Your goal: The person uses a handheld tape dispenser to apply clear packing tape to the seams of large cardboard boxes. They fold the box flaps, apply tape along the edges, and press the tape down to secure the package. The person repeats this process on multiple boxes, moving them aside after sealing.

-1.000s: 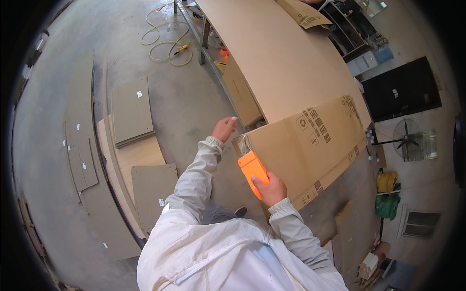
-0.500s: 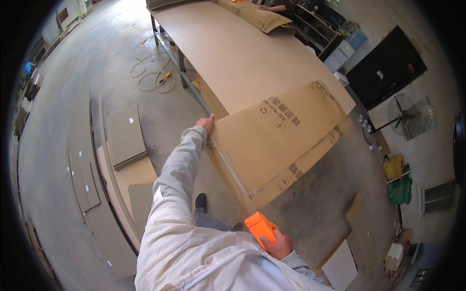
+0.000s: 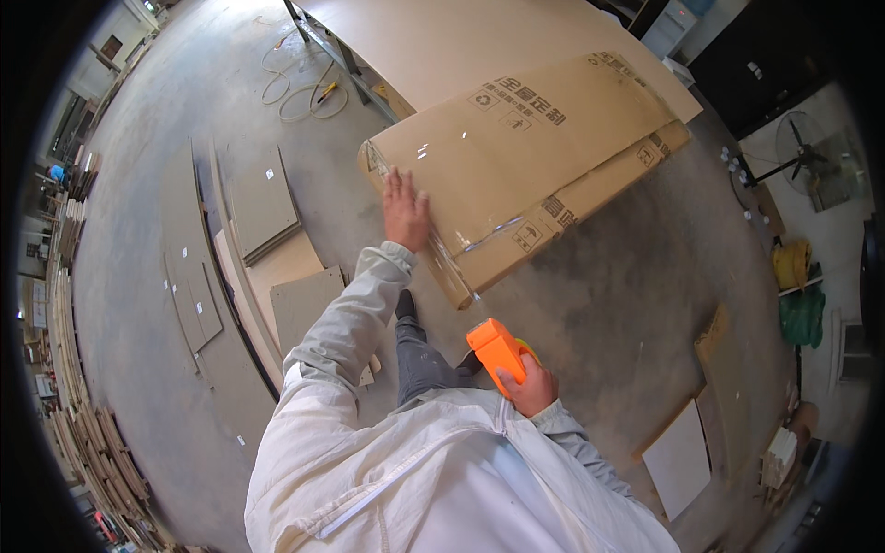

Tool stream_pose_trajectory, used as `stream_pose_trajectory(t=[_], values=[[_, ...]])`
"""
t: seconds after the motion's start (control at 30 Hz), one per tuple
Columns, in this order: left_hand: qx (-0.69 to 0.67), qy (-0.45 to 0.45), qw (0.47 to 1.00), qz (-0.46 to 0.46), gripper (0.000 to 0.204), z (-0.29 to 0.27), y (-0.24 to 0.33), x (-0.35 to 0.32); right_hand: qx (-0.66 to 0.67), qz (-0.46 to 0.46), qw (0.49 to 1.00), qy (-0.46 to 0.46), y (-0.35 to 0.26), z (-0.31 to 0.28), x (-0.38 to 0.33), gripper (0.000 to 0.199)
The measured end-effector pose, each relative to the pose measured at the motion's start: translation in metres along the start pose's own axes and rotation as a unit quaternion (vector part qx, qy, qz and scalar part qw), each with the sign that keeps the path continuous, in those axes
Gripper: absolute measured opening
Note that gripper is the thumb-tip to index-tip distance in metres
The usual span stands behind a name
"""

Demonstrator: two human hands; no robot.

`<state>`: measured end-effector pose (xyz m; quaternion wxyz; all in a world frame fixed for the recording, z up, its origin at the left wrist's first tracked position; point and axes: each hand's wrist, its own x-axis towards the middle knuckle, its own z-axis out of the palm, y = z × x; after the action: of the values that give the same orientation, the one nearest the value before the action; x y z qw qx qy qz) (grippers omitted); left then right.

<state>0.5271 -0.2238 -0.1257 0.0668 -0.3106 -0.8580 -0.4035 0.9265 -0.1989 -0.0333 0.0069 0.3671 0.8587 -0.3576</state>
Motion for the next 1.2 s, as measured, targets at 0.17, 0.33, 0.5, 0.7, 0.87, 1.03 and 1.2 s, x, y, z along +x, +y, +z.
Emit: stream_pose_trajectory(t=[0.17,0.33,0.5,0.7,0.87,1.03,1.2], values=[[0.123,-0.048,0.990,0.049,0.067,-0.005,0.093,-0.066,-0.019,0.008,1.000,-0.021,0.022,0.003,0.011,0.057],[0.155,-0.142,0.976,0.058,0.072,-0.006,0.146,-0.103,-0.026,0.005,0.999,-0.047,0.051,0.004,0.031,0.060],[0.215,-0.159,0.962,0.055,0.075,-0.008,0.157,-0.106,0.006,0.003,0.995,-0.101,0.075,0.008,0.053,0.058],[0.222,-0.176,0.958,0.049,0.082,-0.009,0.159,-0.103,0.082,-0.024,0.987,-0.139,0.107,0.017,0.076,0.060],[0.242,-0.172,0.954,0.051,0.094,0.001,0.155,-0.105,0.166,-0.056,0.973,-0.151,0.127,0.028,0.093,0.058],[0.229,-0.170,0.957,0.052,0.092,-0.009,0.160,-0.102,0.233,-0.033,0.943,-0.234,0.138,0.044,0.124,0.058],[-0.026,-0.055,0.997,0.042,0.076,-0.026,0.120,-0.121,0.329,-0.033,0.905,-0.267,0.155,0.075,0.154,0.050]])
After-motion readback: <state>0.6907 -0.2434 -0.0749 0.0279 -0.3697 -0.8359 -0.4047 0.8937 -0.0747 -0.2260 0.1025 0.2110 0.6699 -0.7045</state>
